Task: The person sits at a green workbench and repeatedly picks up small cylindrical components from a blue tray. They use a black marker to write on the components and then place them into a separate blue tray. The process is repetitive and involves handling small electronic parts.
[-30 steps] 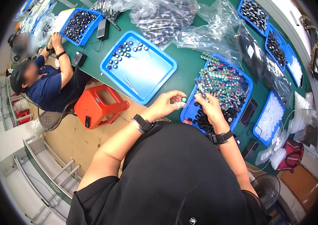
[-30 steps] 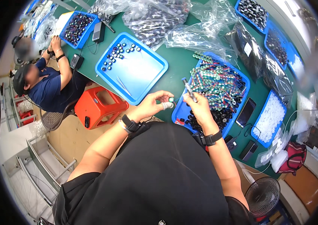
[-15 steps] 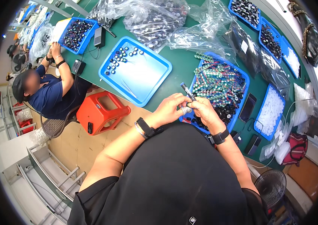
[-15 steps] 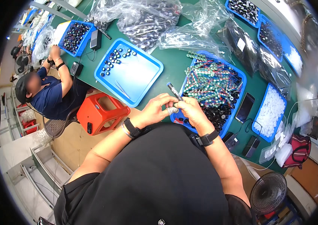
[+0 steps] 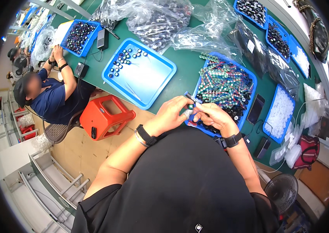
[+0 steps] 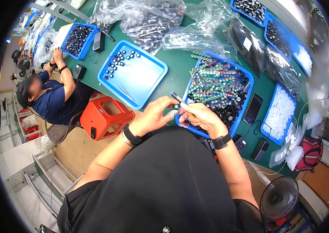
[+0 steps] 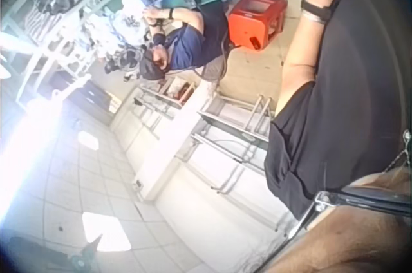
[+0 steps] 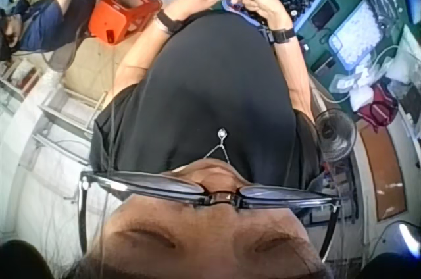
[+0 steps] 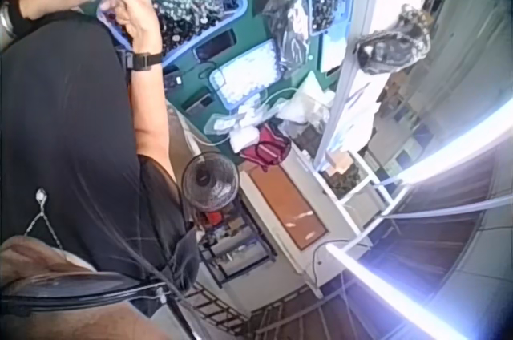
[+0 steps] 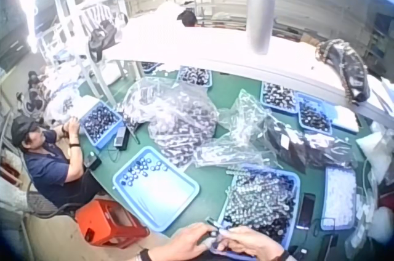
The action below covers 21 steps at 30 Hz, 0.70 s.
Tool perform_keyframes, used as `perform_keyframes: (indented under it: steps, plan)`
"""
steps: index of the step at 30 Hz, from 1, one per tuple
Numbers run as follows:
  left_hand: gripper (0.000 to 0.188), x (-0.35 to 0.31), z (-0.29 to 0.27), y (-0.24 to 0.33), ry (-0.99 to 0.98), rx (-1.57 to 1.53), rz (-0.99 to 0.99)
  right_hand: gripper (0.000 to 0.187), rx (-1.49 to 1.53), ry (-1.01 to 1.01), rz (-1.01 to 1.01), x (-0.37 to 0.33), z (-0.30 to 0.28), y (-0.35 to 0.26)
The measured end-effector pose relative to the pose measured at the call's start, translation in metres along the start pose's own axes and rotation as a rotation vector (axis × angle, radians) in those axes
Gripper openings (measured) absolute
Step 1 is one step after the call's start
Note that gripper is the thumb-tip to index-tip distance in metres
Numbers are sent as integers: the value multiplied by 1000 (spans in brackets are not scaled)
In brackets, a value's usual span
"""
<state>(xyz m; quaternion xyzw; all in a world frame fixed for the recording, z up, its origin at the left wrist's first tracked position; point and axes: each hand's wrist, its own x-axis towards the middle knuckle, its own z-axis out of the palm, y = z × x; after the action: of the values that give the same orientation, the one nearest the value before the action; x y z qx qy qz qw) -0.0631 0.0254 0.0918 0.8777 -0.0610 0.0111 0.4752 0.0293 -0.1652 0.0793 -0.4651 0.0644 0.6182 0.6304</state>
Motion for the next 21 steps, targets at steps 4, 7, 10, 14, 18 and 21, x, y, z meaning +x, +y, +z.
perform_keyframes:
  steps: [4,7,10,14,18,21]
  plan:
    - [33,-3,4,1,2,-20,19,26,-144,-8,-47,-1,0,4]
    - [32,-5,5,2,-13,-25,-23,19,-222,40,-104,-3,5,4]
    - [31,-6,4,5,19,-123,-138,14,-271,77,-160,-5,2,7]
    - [31,-10,9,-1,80,-224,-264,12,-292,116,-177,-11,3,5]
    - [32,-11,10,-1,119,-266,-273,13,-263,134,-179,-18,3,2]
    - [32,-11,11,0,142,-287,-272,15,-241,125,-190,-19,-1,3]
